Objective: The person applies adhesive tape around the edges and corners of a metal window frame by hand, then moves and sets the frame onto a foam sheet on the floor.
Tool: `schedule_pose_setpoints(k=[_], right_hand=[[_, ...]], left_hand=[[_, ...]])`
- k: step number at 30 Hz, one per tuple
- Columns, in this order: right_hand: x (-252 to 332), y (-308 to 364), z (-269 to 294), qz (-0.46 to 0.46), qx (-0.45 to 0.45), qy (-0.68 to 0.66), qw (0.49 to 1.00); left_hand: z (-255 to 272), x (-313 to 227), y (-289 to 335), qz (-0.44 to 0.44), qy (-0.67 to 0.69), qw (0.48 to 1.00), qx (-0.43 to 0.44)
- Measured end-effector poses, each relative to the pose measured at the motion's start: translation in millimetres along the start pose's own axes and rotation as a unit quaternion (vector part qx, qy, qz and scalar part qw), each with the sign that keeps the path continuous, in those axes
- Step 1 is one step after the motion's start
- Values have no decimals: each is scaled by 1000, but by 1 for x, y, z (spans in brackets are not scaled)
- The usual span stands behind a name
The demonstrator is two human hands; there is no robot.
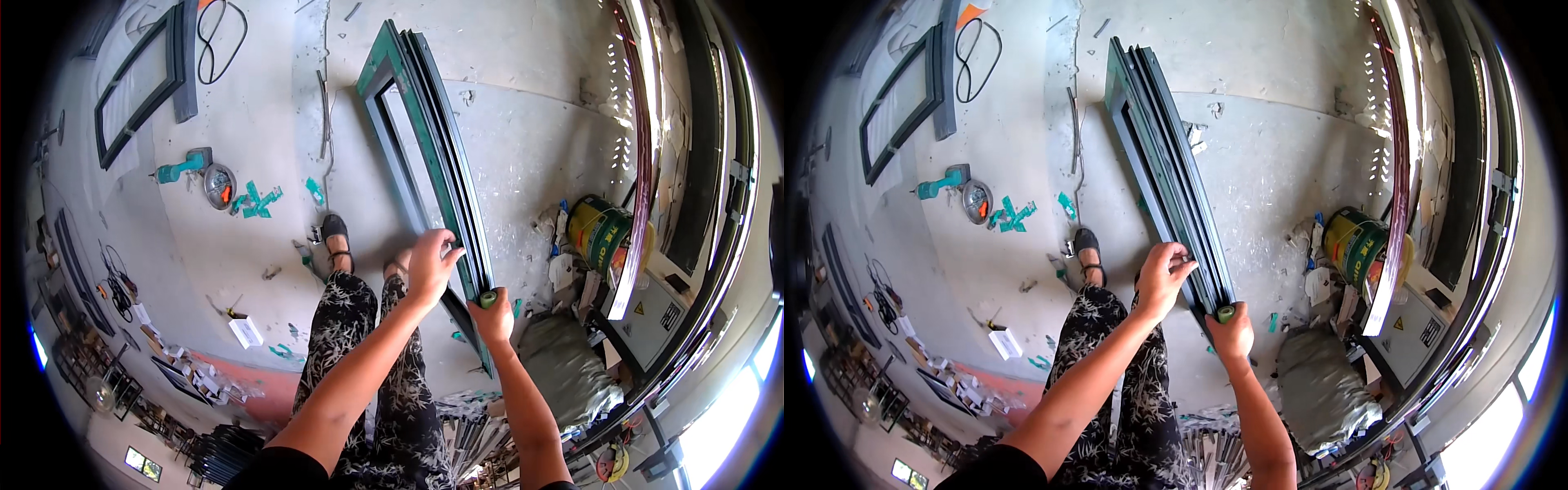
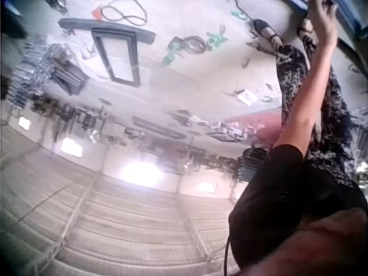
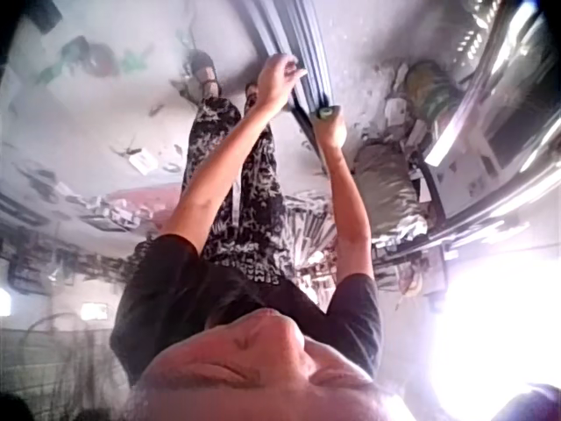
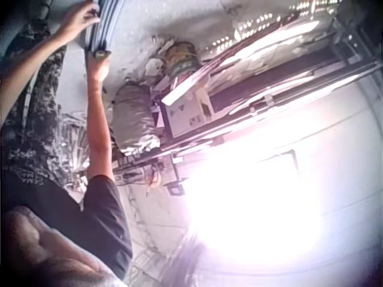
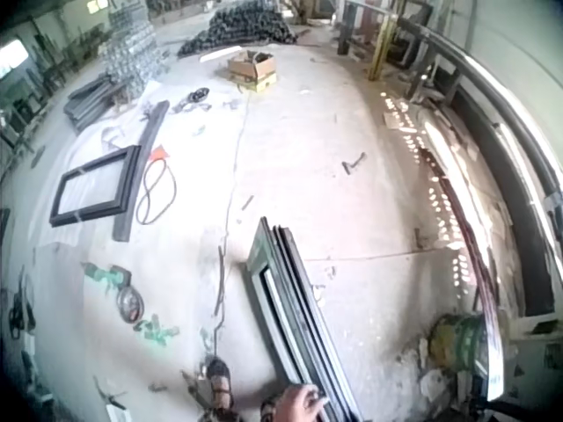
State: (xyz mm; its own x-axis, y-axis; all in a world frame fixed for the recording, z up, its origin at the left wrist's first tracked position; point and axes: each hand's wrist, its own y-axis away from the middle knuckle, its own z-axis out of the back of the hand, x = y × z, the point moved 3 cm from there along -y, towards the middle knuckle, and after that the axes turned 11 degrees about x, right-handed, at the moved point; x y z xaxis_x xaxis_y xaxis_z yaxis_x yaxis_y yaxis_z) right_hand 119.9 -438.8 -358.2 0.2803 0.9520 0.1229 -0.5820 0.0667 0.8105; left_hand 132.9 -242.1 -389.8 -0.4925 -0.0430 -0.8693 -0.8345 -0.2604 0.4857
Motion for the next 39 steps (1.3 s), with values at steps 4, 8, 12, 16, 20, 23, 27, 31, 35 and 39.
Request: schedule_pose_setpoints(k=[4,8,12,16,20,23,27,31,35,39], right_hand=[[-2,1,-4,5,-9,-3,1000],[1,3,-8,14,-18,11,1000],[3,10,-13,5,-34,20,999],[7,14,-22,7,-35,15,999],[13,16,-20,-2,-37,31,999],[17,17,-20,14,-35,30,999],[18,20,-24,6,-34,37,999],[16,21,-21,-12,-49,45,998],[13,24,-30,-9,-52,47,998],[20,30,-38,-17,-52,42,998]], left_hand=[[2,-11,-4,-74,-37,997,-12],[8,2,-4,-85,-42,995,-14],[7,-5,6,-105,-131,984,-57],[8,-5,8,-70,-173,975,-124],[7,1,6,-22,-152,971,-182],[11,15,6,-15,-101,977,-189],[18,37,17,44,78,991,-101],[17,34,34,104,320,941,26],[17,26,30,90,205,975,2],[16,39,28,-10,-31,996,-82]])
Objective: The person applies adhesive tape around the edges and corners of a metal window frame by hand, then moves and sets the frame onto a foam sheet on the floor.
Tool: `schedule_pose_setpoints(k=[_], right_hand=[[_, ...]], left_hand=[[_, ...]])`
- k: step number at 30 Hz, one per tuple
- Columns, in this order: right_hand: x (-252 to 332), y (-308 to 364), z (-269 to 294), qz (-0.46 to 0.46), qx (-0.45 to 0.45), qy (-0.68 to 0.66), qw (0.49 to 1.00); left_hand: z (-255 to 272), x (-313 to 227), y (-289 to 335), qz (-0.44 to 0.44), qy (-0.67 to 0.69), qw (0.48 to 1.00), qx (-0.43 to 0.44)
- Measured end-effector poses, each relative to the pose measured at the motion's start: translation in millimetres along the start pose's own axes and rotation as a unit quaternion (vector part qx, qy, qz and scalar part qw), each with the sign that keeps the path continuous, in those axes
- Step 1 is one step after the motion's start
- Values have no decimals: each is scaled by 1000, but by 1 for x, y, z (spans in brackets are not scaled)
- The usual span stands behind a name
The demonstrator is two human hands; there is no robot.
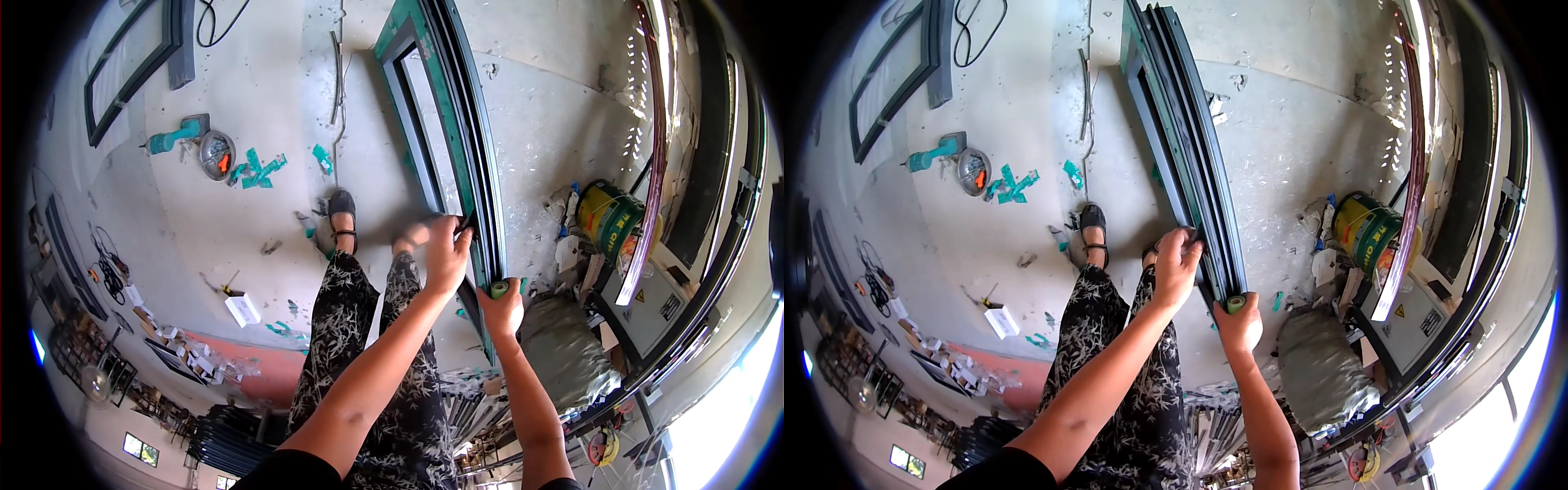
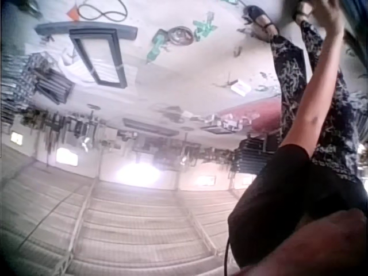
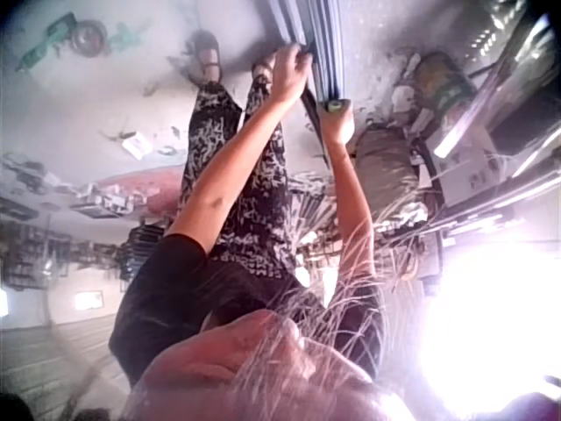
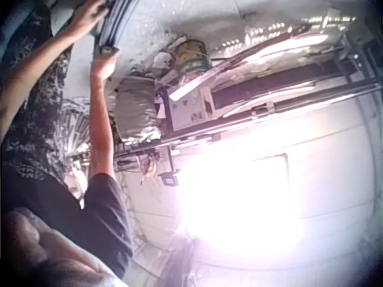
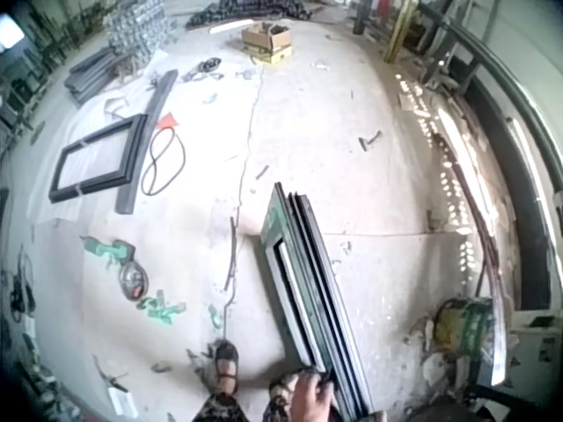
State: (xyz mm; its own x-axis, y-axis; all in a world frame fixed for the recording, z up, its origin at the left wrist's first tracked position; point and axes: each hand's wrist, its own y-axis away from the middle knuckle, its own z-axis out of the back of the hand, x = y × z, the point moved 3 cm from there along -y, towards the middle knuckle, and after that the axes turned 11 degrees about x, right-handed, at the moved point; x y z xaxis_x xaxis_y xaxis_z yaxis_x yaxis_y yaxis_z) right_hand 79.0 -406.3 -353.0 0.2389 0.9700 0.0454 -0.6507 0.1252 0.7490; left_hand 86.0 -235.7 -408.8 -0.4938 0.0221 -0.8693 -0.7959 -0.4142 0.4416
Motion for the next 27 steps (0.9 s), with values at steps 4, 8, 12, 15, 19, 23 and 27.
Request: schedule_pose_setpoints(k=[4,8,12,15,19,23,27], right_hand=[[-1,4,-2,-4,-24,8,1000],[2,5,-2,17,-33,-1,999],[6,7,-4,26,-38,2,999],[4,9,-9,26,-27,6,999],[8,15,-15,24,-30,28,999],[16,21,-20,25,-39,41,998],[21,27,-27,30,-61,60,996]], left_hand=[[-1,-14,0,-7,-36,999,-24],[4,-19,-7,29,-66,997,-14],[7,-10,-8,35,-68,995,-57],[8,-12,-3,57,-30,993,-97],[20,-24,5,79,-112,987,-80],[28,-16,3,43,-174,981,-74],[32,3,8,97,-28,995,-24]])
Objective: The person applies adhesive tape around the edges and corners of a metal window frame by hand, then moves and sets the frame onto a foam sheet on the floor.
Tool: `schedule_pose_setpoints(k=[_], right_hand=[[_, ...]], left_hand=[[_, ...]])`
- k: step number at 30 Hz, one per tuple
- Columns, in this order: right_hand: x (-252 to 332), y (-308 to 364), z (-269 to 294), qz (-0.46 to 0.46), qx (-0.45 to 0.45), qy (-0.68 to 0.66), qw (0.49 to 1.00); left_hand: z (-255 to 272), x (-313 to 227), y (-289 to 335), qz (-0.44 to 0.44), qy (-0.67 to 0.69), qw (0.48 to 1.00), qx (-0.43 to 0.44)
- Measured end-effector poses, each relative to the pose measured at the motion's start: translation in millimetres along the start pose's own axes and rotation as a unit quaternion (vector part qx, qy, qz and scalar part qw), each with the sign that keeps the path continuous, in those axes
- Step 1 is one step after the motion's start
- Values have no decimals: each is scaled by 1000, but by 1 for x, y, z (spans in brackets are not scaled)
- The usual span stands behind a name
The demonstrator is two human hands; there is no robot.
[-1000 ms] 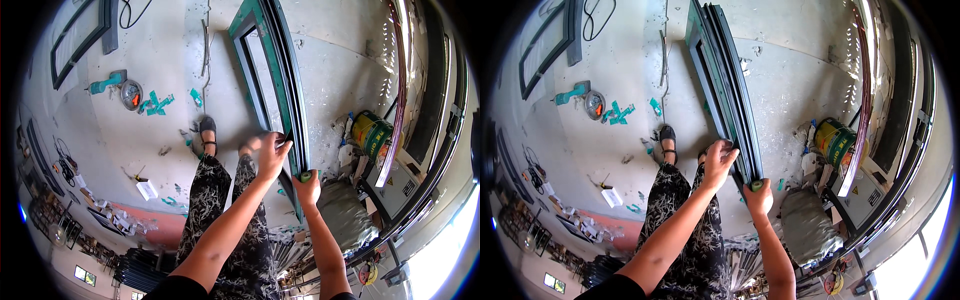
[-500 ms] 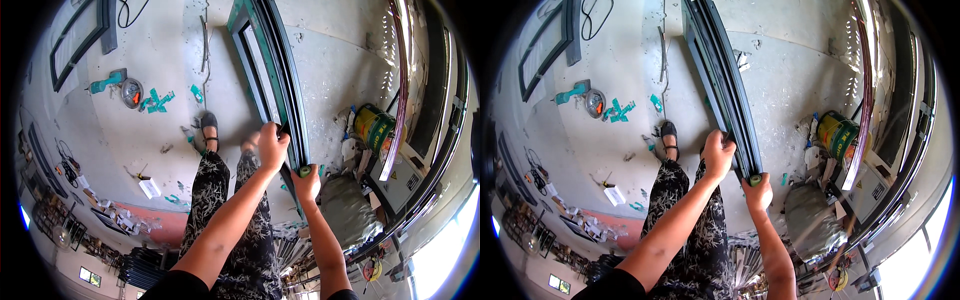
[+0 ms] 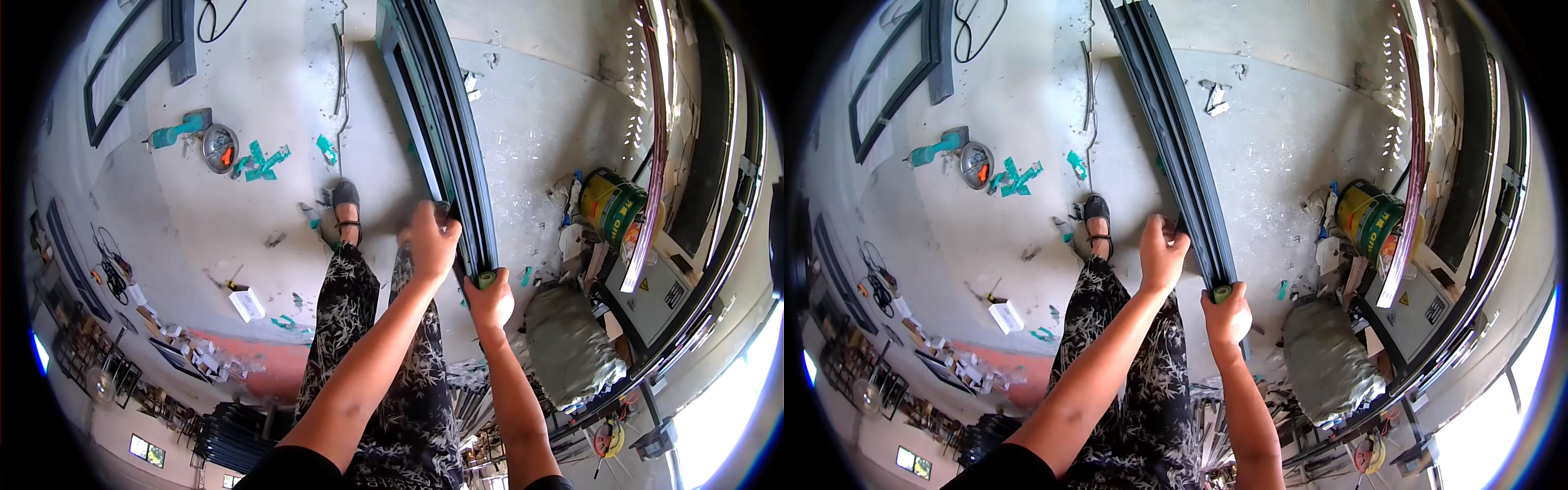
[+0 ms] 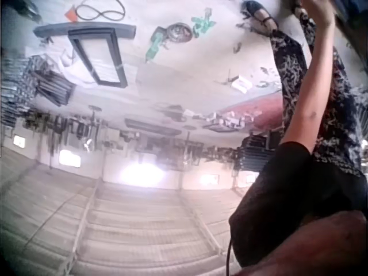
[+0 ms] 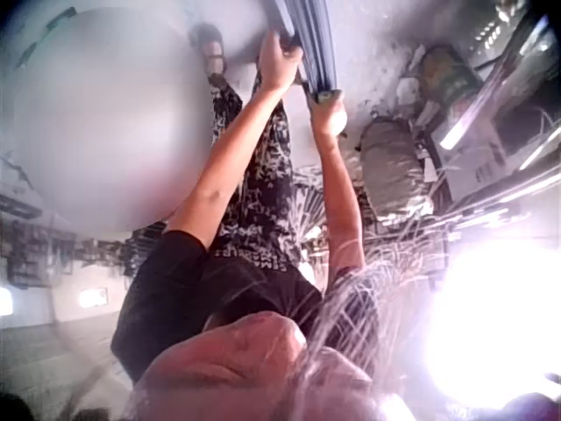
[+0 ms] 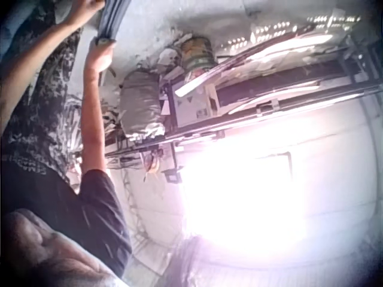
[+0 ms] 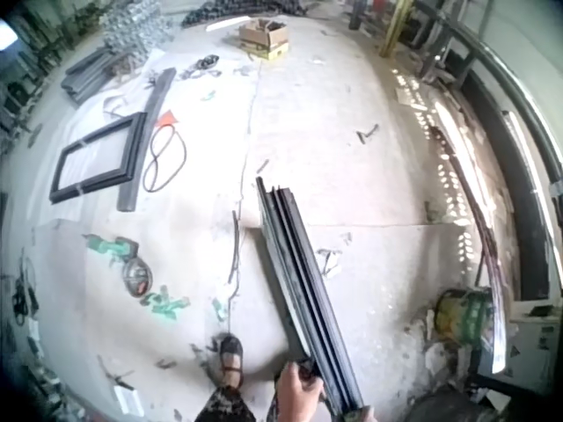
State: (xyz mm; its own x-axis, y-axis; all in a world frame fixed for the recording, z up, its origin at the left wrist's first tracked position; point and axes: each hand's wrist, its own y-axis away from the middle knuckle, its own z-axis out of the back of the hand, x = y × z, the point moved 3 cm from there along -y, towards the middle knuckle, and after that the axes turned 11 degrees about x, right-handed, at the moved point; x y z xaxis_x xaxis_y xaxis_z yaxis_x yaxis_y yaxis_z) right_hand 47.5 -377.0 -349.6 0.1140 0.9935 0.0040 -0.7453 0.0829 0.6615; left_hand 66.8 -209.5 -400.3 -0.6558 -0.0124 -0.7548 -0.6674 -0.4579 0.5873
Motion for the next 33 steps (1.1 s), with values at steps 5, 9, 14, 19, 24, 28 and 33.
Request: schedule_pose_setpoints(k=[5,9,14,19,24,28,33], right_hand=[[10,10,-3,-4,-21,-4,1000],[11,8,-2,-11,-8,-4,1000],[7,5,0,-20,-18,-6,1000],[10,8,0,-13,-14,-15,1000],[12,7,1,-7,-7,-21,1000],[5,2,2,-27,-5,-5,1000],[-4,-7,8,-37,20,-17,999]], left_hand=[[-9,18,13,77,252,963,53],[-18,9,23,-24,106,994,-1],[-16,6,18,-32,16,999,23],[-3,4,11,-38,-19,999,10],[6,21,-13,-20,-6,998,51],[3,26,-9,1,86,991,102],[2,14,25,100,410,892,163]])
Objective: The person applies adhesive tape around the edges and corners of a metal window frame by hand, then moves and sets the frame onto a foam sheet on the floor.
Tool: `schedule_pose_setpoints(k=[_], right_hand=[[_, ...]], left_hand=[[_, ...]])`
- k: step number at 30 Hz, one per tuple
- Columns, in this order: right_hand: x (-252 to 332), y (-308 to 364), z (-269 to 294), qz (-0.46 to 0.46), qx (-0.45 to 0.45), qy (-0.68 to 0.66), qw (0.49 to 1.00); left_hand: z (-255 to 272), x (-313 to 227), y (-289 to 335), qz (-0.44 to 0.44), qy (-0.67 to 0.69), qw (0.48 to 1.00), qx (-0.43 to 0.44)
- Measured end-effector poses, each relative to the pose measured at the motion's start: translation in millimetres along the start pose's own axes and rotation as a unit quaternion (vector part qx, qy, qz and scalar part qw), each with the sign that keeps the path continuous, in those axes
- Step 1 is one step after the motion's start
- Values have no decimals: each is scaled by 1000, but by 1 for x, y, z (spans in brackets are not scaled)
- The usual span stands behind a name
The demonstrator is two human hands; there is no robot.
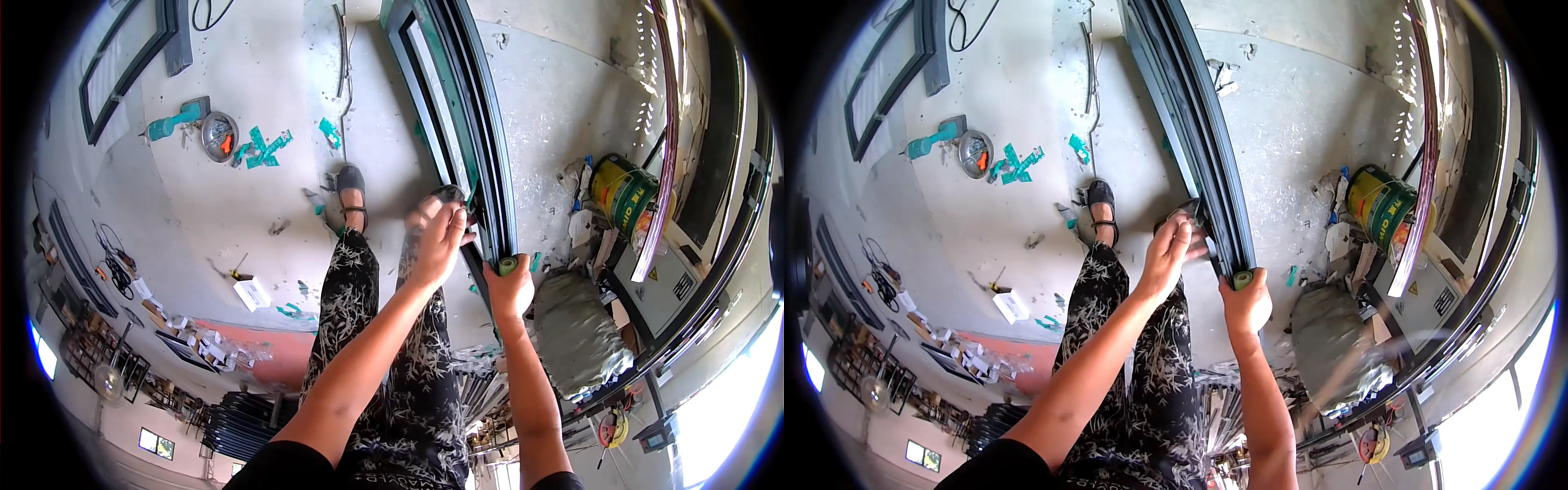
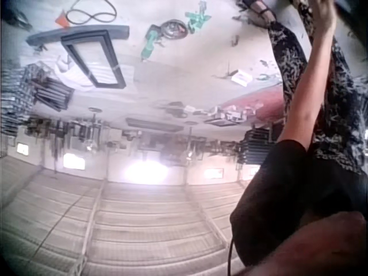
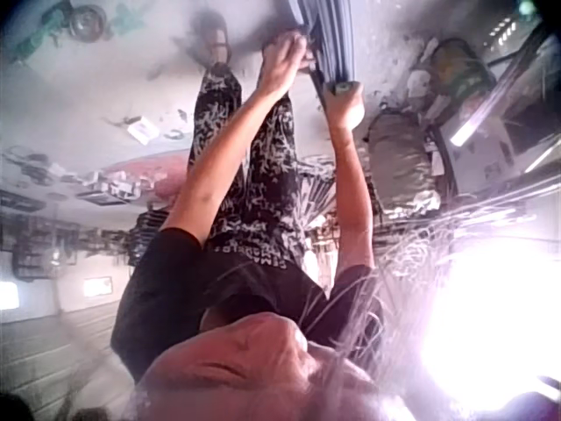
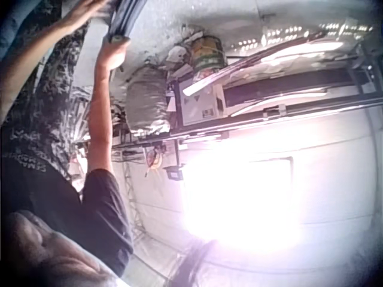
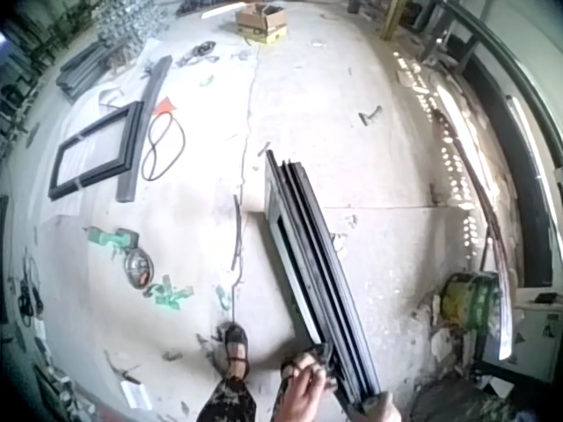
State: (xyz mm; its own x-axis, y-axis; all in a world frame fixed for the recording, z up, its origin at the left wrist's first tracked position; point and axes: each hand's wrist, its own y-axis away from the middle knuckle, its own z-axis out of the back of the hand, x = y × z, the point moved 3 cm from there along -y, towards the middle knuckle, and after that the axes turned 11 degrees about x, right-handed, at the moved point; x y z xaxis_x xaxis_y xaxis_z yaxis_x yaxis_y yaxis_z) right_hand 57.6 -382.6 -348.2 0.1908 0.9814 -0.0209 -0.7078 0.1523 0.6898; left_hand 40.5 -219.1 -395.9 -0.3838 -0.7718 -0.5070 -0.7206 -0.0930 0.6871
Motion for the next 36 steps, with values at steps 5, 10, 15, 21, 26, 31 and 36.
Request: schedule_pose_setpoints(k=[5,10,15,21,26,31,36], right_hand=[[0,1,-2,1,-7,-4,1000],[-1,-2,3,3,-18,-2,1000],[-4,-5,-1,9,-5,-17,1000],[-4,-6,4,11,-10,-9,1000],[-1,-8,-2,43,-17,2,999],[-11,-13,7,29,-11,-20,999],[0,-2,-3,31,6,-24,999]], left_hand=[[-7,8,-15,-43,-207,977,-14],[-6,21,-21,-66,-286,955,-47],[-1,26,-27,-81,-323,940,-74],[-10,34,-35,55,-202,971,-113],[12,84,10,86,-292,946,-114],[-34,30,66,-34,-519,854,-8],[22,68,125,-55,-445,894,-7]])
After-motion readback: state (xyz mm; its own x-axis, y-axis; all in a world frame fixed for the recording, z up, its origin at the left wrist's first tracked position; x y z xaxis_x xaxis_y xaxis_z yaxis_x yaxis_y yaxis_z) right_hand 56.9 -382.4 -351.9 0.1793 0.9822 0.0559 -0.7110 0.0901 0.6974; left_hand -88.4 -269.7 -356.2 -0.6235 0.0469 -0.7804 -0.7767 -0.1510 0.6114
